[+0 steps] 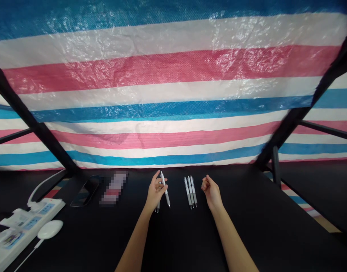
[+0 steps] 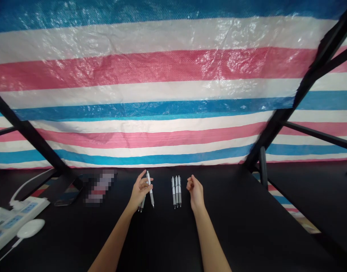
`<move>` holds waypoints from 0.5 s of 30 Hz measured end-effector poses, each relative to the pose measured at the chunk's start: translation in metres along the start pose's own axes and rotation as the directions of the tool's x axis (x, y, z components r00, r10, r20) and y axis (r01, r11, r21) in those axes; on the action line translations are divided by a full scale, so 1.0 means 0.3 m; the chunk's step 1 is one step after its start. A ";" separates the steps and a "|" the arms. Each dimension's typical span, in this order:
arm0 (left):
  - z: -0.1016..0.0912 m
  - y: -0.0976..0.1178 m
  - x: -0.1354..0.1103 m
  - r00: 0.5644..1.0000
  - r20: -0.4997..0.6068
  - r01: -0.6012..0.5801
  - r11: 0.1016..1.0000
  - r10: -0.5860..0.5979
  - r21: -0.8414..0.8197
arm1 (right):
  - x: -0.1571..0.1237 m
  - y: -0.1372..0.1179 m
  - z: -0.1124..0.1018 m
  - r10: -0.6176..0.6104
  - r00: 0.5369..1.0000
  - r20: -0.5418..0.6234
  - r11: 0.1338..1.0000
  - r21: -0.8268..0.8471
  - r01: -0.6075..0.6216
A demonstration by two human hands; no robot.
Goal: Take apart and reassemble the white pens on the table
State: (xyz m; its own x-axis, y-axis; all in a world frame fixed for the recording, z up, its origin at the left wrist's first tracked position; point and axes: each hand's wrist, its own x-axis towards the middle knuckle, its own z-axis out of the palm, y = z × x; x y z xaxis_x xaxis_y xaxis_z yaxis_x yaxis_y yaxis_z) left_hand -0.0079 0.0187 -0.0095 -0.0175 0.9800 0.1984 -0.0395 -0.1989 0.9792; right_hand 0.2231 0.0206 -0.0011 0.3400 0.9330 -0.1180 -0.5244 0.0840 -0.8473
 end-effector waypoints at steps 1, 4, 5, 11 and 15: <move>-0.003 -0.004 0.001 1.000 -0.009 -0.008 0.999 0.009 0.046 | 0.000 0.000 0.001 -0.003 1.000 0.001 1.000 0.000 0.003; -0.011 -0.012 -0.001 0.999 -0.027 -0.027 0.980 0.033 0.199 | -0.001 0.001 0.001 -0.009 1.000 0.002 1.000 -0.002 0.009; -0.013 -0.015 -0.001 0.999 -0.027 -0.035 0.968 0.044 0.250 | -0.001 0.001 0.000 -0.011 1.000 0.004 1.000 -0.003 0.011; -0.023 -0.031 0.003 0.982 0.012 -0.170 0.862 0.187 0.477 | 0.003 0.007 -0.005 -0.015 1.000 -0.001 1.000 -0.003 0.015; -0.029 -0.042 0.003 0.972 0.030 -0.209 0.792 0.234 0.574 | 0.005 0.008 -0.007 -0.007 1.000 0.000 1.000 -0.015 0.007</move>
State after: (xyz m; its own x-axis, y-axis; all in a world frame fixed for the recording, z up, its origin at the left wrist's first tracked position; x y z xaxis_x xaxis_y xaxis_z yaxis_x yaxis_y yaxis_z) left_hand -0.0160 0.0221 -0.0220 0.0041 0.9058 0.4236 0.5456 -0.3571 0.7582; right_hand 0.2238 0.0214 -0.0045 0.3433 0.9325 -0.1119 -0.5101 0.0851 -0.8559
